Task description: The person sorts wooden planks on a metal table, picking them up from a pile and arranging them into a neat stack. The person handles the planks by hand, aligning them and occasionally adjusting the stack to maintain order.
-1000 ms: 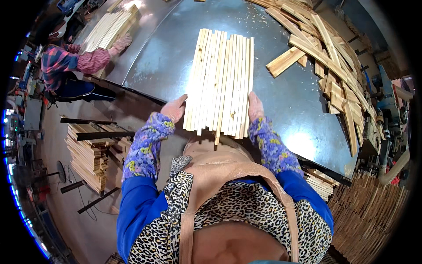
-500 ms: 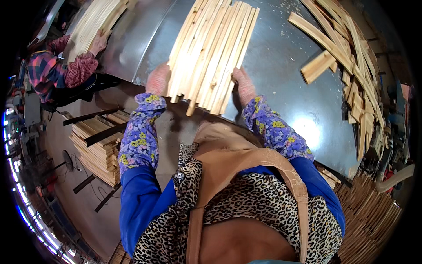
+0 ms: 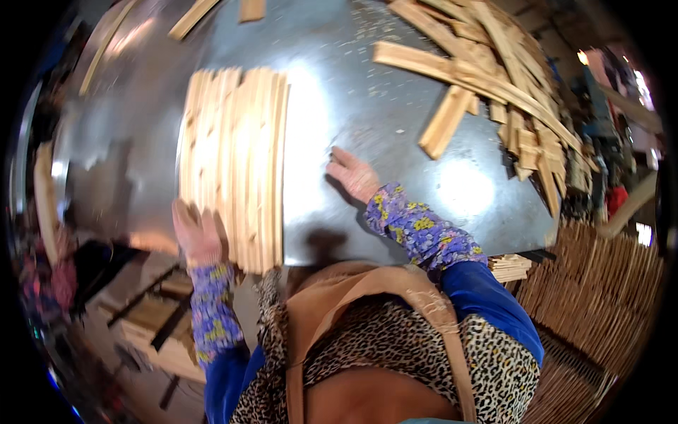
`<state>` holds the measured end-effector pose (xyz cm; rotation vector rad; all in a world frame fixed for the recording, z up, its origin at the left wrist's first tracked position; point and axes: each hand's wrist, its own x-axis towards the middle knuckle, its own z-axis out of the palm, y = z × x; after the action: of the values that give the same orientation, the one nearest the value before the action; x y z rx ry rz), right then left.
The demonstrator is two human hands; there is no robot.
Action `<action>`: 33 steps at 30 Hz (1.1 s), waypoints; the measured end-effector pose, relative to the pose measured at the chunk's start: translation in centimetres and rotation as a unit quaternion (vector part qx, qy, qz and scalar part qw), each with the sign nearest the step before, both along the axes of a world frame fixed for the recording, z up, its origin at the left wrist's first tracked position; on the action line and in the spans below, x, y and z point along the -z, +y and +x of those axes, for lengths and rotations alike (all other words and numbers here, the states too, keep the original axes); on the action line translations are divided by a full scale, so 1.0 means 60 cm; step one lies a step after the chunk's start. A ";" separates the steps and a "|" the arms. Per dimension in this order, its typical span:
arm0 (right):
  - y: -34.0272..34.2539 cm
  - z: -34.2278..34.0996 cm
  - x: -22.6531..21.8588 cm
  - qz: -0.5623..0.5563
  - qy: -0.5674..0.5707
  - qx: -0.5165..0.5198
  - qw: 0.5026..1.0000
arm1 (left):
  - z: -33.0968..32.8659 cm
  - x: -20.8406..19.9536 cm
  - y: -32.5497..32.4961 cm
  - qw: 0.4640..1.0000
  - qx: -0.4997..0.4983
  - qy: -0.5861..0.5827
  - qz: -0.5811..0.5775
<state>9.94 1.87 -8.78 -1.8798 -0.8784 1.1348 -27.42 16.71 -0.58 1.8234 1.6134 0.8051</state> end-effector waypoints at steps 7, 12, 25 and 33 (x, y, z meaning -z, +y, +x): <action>-0.030 0.576 -0.173 -0.240 -0.544 -0.058 0.802 | 0.267 0.006 -0.153 0.975 0.220 0.034 -0.022; -0.066 0.880 -0.173 -0.306 -0.645 -0.180 0.677 | 0.449 0.057 -0.245 0.940 0.162 -0.125 -0.272; -0.034 0.684 -0.156 -0.058 -0.324 -0.337 0.882 | 0.828 0.187 -0.245 0.518 -0.040 -0.618 -0.590; 0.133 0.945 -0.096 -0.265 -0.510 -0.111 0.811 | 0.696 0.140 -0.208 0.596 -0.158 -0.553 -0.561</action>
<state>66.67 9.86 -3.00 -3.0002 -1.4762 0.4001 14.31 4.21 -8.98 -0.0321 1.0121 0.5546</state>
